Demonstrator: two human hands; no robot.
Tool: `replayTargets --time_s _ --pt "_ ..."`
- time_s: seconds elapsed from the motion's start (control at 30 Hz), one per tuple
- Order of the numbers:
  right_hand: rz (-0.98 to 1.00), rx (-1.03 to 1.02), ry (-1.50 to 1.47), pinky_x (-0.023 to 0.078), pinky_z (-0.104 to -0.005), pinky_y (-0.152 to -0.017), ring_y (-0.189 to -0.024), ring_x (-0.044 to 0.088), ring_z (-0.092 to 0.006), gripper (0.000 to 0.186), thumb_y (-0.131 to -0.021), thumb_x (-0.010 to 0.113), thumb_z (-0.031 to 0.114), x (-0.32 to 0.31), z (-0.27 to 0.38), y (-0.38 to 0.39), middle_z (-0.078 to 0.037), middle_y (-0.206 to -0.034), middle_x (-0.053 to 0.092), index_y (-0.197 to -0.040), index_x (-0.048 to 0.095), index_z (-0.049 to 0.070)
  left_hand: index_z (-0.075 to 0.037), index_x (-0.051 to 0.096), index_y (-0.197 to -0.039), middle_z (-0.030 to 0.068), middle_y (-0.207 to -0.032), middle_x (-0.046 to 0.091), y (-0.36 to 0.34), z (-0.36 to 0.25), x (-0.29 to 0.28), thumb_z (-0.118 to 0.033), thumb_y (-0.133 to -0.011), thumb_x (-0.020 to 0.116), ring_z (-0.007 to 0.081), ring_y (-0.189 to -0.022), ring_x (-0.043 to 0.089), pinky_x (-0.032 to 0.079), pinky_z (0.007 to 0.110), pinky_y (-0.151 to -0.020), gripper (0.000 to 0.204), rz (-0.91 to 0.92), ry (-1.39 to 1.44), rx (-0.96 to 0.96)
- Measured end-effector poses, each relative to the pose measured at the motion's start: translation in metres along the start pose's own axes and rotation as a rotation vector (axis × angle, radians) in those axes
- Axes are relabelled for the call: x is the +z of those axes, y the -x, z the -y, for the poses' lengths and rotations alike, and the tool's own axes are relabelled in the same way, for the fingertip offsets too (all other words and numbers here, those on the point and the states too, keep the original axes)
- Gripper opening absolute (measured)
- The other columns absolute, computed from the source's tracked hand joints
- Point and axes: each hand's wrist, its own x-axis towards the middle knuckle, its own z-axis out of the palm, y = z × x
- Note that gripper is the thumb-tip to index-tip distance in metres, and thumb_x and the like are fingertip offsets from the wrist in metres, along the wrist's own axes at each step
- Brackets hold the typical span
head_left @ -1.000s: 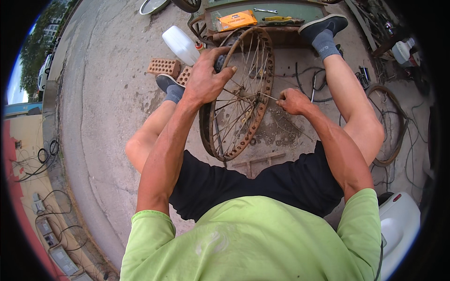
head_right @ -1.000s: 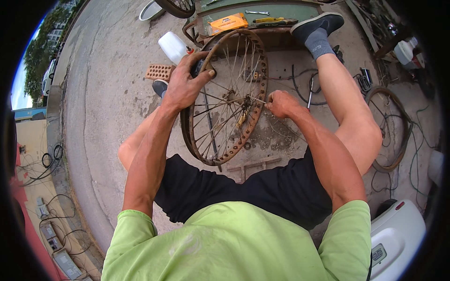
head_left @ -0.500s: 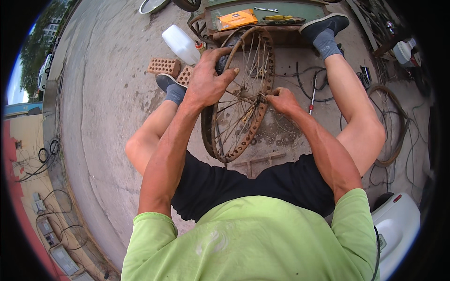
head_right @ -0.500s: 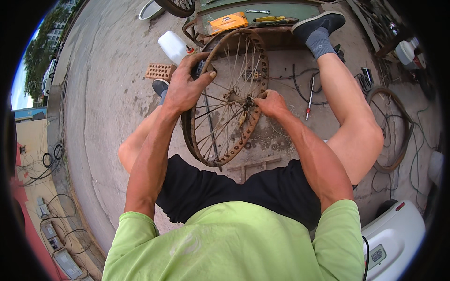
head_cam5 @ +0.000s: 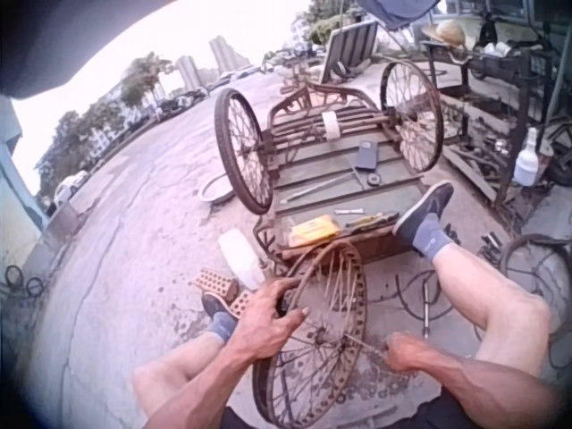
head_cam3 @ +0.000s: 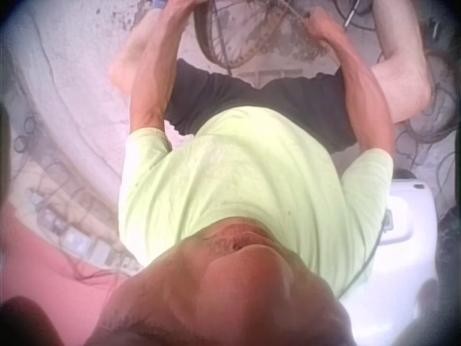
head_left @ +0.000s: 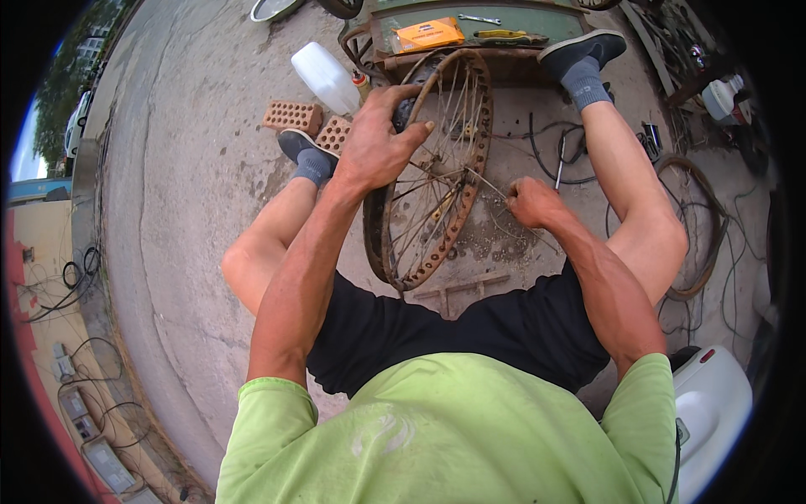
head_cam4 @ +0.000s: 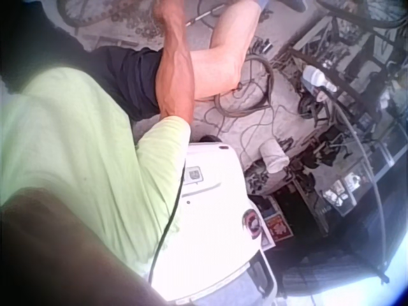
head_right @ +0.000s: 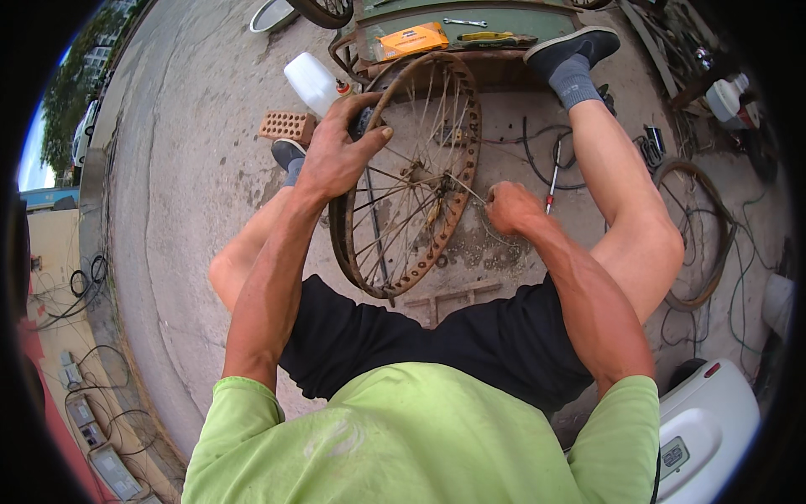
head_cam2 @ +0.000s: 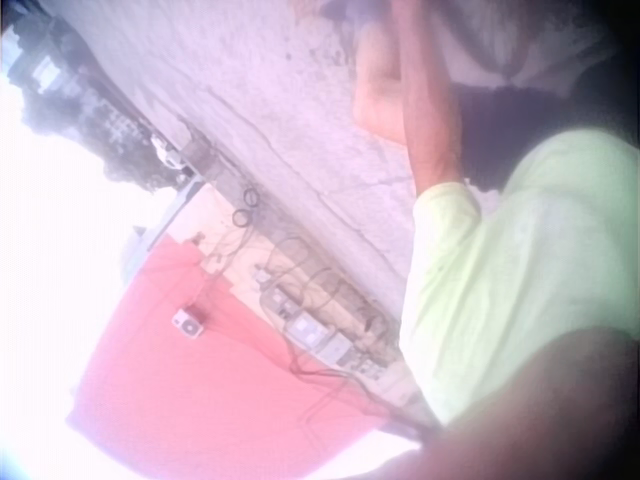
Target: The person sits on the ground and works on a bicycle wheel, using a screwdriver to adjust the spokes and rim. They rotate the wheel and repeatedly tighten or loosen the spoke nipples while inspecting the alignment.
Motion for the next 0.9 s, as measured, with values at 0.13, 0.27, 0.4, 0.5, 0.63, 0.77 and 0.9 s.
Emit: replayTargets --time_s 0.13,0.27,0.4,0.5,0.63,0.77,0.9 --pt "-0.090 0.042 -0.149 0.056 -0.0506 -0.090 -0.105 0.072 -0.0432 0.031 -0.094 0.069 0.028 0.003 0.019 -0.018 -0.025 -0.108 0.075 -0.115 0.078 0.007 0.000 0.062 -0.137 0.0248 -0.133 0.061 0.002 -0.007 0.001 -0.028 -0.089 0.075 0.0396 -0.126 0.059 0.047 0.045 -0.109 0.057 0.009 -0.001 -0.015" --pt "-0.173 0.032 -0.323 0.055 -0.0514 -0.091 -0.108 0.071 -0.0435 0.036 -0.095 0.070 0.033 0.026 0.018 -0.036 -0.025 -0.111 0.075 -0.119 0.076 0.007 -0.003 0.062 -0.139 0.0210 -0.136 0.062 0.002 -0.008 0.003 -0.030 -0.090 0.077 0.0357 -0.130 0.058 0.044 0.043 -0.113 0.058 0.019 -0.028 -0.008" --pt "-0.186 0.146 -0.243 0.054 -0.0521 -0.092 -0.110 0.070 -0.0436 0.038 -0.096 0.070 0.036 0.023 0.021 -0.034 -0.025 -0.112 0.075 -0.119 0.076 0.006 -0.003 0.062 -0.138 0.0206 -0.135 0.063 0.002 -0.010 0.006 -0.028 -0.090 0.076 0.0345 -0.129 0.059 0.043 0.042 -0.113 0.056 0.009 -0.006 -0.024" --pt "-0.129 0.173 -0.200 0.055 -0.0515 -0.092 -0.111 0.070 -0.0428 0.039 -0.096 0.069 0.038 0.010 0.023 -0.029 -0.024 -0.113 0.075 -0.118 0.076 0.006 -0.003 0.062 -0.138 0.0203 -0.134 0.063 0.001 -0.007 0.005 -0.026 -0.090 0.075 0.0333 -0.129 0.059 0.043 0.041 -0.113 0.055 0.022 0.016 -0.031" --pt "-0.060 0.064 -0.210 0.055 -0.0501 -0.093 -0.109 0.071 -0.0413 0.038 -0.095 0.069 0.039 0.007 0.026 -0.031 -0.022 -0.114 0.076 -0.115 0.077 0.007 -0.003 0.062 -0.139 0.0206 -0.135 0.062 0.001 -0.012 0.004 -0.026 -0.090 0.075 0.0335 -0.128 0.059 0.043 0.041 -0.113 0.056 0.029 -0.004 -0.054" --pt "-0.186 -0.004 -0.235 0.055 -0.0482 -0.093 -0.106 0.072 -0.0398 0.035 -0.094 0.070 0.036 0.022 0.030 -0.045 -0.020 -0.113 0.076 -0.114 0.078 0.008 -0.003 0.062 -0.139 0.0206 -0.135 0.062 0.000 -0.016 0.008 -0.025 -0.090 0.075 0.0338 -0.128 0.059 0.044 0.041 -0.112 0.056 0.027 0.001 -0.036" --pt "-0.179 -0.026 -0.389 0.055 -0.0466 -0.093 -0.108 0.073 -0.0359 0.037 -0.093 0.071 0.034 0.031 0.013 -0.059 -0.018 -0.114 0.077 -0.115 0.077 0.006 -0.002 0.061 -0.139 0.0207 -0.135 0.062 0.002 -0.011 0.008 -0.024 -0.090 0.075 0.0337 -0.128 0.059 0.044 0.041 -0.112 0.055 0.034 0.003 -0.021"
